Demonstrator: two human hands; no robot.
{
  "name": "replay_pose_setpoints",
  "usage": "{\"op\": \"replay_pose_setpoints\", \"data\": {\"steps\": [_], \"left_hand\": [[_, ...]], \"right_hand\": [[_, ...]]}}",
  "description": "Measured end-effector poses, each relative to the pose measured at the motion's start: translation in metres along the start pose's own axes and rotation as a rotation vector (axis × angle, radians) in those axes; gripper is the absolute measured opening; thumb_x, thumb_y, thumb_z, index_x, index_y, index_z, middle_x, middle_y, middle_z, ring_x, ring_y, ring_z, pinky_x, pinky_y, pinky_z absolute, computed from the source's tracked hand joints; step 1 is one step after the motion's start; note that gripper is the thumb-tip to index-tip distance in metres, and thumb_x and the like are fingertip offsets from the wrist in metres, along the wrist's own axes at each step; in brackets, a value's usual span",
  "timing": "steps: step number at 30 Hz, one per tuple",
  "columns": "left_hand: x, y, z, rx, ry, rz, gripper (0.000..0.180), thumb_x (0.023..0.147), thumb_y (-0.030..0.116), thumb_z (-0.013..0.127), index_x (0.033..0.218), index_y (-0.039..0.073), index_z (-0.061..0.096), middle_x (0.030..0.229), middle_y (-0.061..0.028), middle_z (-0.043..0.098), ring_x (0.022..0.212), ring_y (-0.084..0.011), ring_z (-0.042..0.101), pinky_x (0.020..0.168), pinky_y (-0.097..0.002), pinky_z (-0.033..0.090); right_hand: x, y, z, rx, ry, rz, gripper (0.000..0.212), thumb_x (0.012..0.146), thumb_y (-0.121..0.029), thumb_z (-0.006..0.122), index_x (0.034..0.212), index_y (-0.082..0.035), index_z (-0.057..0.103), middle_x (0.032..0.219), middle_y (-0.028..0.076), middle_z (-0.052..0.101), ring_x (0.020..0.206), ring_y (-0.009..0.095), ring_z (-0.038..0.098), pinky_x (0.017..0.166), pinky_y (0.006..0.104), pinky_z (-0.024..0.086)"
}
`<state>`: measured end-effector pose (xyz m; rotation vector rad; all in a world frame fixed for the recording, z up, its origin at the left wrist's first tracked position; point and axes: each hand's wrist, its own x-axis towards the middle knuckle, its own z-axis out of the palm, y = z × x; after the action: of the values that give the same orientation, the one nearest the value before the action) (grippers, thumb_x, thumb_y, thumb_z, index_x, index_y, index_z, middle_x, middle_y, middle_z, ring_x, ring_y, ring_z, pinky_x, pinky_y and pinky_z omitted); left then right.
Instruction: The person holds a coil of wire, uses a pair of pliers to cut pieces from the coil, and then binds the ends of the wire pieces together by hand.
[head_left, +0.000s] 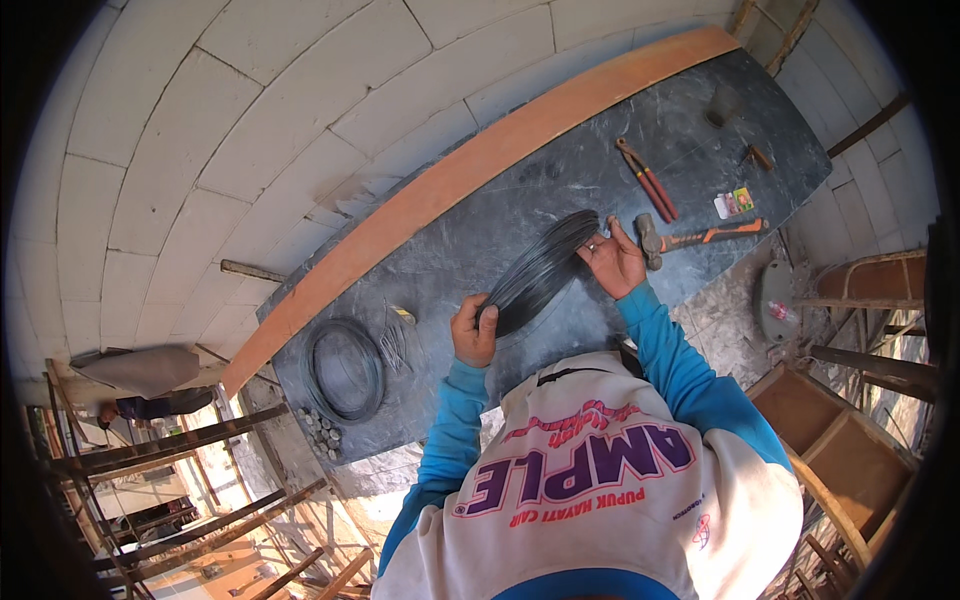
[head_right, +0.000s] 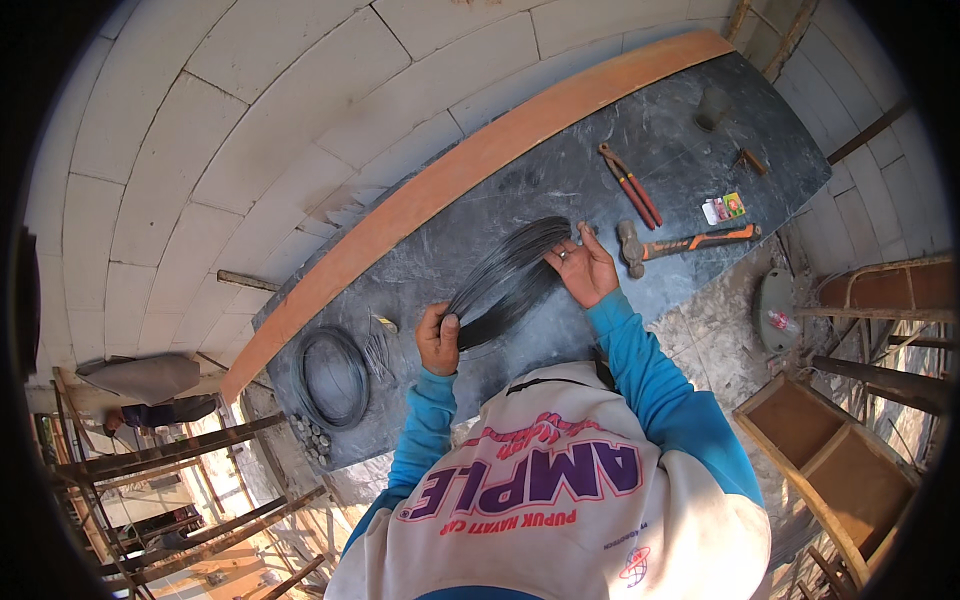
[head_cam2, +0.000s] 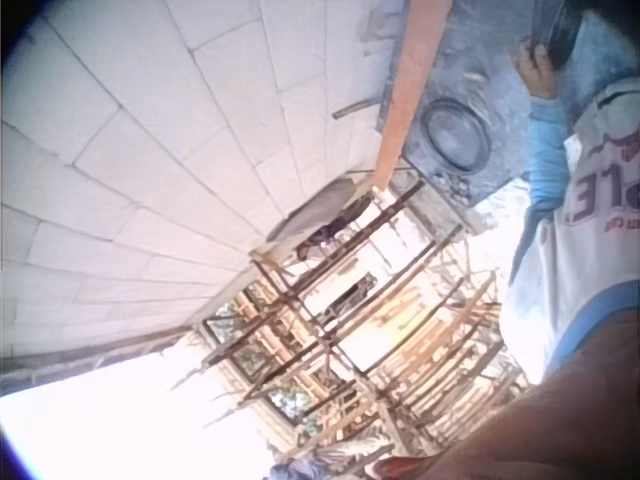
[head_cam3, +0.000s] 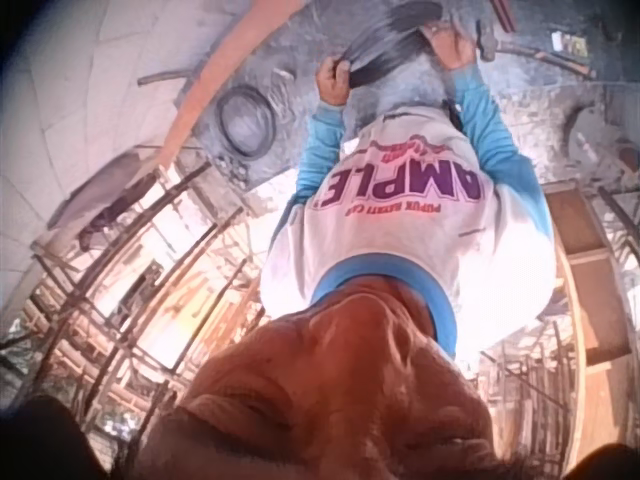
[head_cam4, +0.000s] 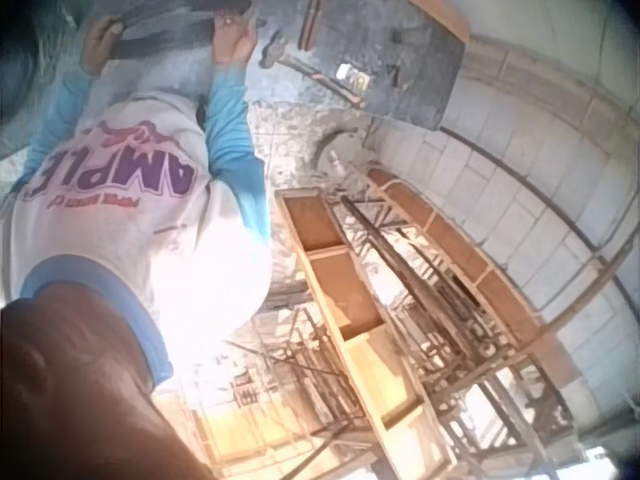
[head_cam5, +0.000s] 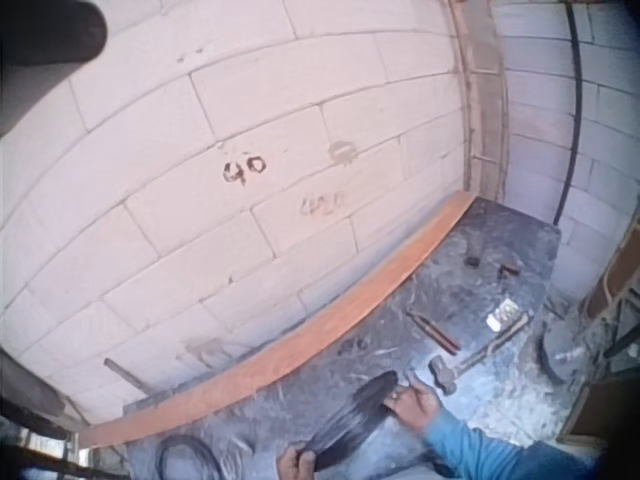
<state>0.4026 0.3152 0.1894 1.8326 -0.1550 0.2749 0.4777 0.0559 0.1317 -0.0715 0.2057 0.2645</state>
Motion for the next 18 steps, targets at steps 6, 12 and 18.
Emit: {"op": "replay_pose_setpoints", "data": {"steps": [6,12,18], "left_hand": [[-0.057,-0.019,0.020,-0.018,0.109,0.043,0.053,0.078,0.050,0.070,0.091,-0.001,0.058,0.068,-0.0049,0.058,0.062,-0.0144,0.054,0.057,-0.0281,0.043],[-0.031,-0.023,0.031,0.035,-0.082,0.068,0.080,0.066,0.063,0.073,0.110,-0.001,0.056,0.099,-0.0180,0.062,0.094,-0.0308,0.061,0.090,-0.0391,0.043],[0.020,0.041,0.026,-0.143,-0.138,0.063,0.095,0.076,0.071,0.055,0.136,-0.001,0.038,0.132,-0.0223,0.047,0.126,-0.0325,0.044,0.112,-0.0436,0.021]], "right_hand": [[0.028,0.011,0.075,0.020,0.032,-0.008,0.009,0.095,-0.018,0.055,0.099,-0.010,0.056,0.091,0.008,0.056,0.084,0.020,0.056,0.080,0.0369,0.050],[0.002,0.036,0.181,-0.295,-0.148,-0.089,0.010,0.096,-0.019,0.053,0.099,-0.010,0.055,0.082,0.001,0.048,0.069,0.010,0.048,0.059,0.0267,0.045],[0.009,0.074,0.132,-0.673,-0.210,-0.211,0.016,0.095,-0.024,0.055,0.100,-0.008,0.053,0.085,0.002,0.049,0.072,0.011,0.051,0.062,0.0277,0.047]]}}
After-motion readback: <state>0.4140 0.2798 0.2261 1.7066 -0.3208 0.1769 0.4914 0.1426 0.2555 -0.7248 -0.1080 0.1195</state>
